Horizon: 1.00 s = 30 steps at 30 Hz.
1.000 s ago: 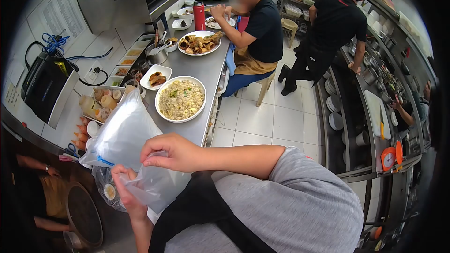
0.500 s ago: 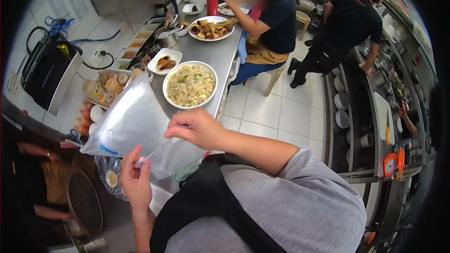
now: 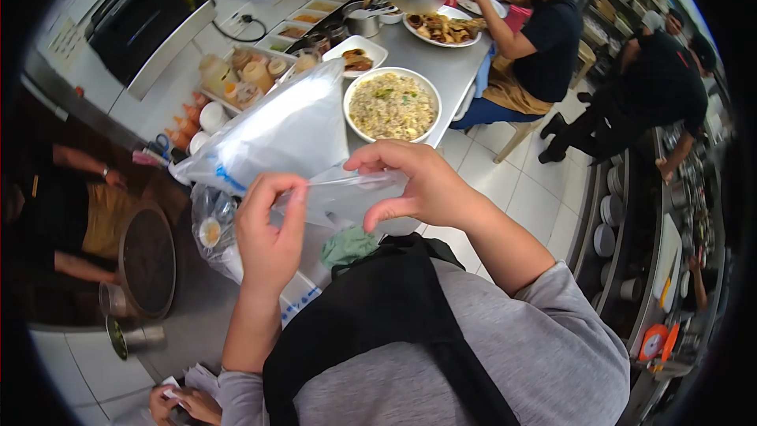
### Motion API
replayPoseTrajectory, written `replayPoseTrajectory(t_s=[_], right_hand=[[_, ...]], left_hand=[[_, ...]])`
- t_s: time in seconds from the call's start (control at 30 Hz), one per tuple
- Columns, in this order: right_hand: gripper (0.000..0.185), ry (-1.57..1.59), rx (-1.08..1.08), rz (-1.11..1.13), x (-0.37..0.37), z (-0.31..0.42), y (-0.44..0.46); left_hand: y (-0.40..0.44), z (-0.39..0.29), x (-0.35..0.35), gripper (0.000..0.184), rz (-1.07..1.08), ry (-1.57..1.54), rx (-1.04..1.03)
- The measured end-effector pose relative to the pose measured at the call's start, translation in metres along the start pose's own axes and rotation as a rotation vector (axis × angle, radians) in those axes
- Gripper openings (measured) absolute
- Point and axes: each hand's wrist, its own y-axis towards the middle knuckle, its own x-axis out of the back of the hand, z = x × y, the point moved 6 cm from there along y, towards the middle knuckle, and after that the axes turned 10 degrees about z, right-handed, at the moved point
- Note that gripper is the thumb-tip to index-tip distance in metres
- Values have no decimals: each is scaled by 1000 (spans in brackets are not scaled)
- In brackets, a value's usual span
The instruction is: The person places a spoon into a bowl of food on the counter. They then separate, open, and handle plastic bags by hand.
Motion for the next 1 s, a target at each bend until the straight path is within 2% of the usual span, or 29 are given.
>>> replayPoseTrajectory(t_s=[0.03,0.1,0.13,0.3,0.37,0.43,0.5,0.53,0.6,0.7,0.73,0.8,0.83,0.9,0.93,1.0], right_hand=[[17,20,6,21,-2,2,2],[16,96,-195,32,-1,-11,2],[14,222,-279,-53,1,-17,3],[14,309,-286,-26,4,-19,14],[14,308,-223,-144,9,-13,21],[14,381,-257,-140,9,-14,22],[12,334,-251,-113,10,-13,23],[12,341,-254,-103,9,-16,24],[13,153,-203,-77,8,-19,26],[18,51,-131,-128,2,-18,30],[18,64,-144,-124,-3,-20,33],[23,194,-101,-257,-6,-20,38],[23,203,-97,-251,-5,-22,40],[23,-62,-152,-86,-5,-25,43],[23,-58,-150,-83,-6,-25,46],[27,-278,-147,-30,-10,-25,51]], left_hand=[[0,0,0,4,-18,13,20],[2,-1,-2,7,-26,-20,3],[3,-1,-1,7,-42,-10,24],[11,-8,2,10,20,-152,87],[13,-1,6,9,5,-246,118],[16,8,8,7,-12,-342,143],[17,8,11,6,-53,-278,18],[18,11,12,6,-60,-275,28],[18,9,13,10,-80,-103,-36],[16,4,13,14,-111,-37,59],[15,5,9,14,-106,-34,76],[14,9,11,17,-222,-275,70],[13,11,15,17,-229,-266,73],[11,19,17,18,-140,-203,154],[10,20,18,18,-143,-200,156],[9,18,19,19,-145,-212,76]])
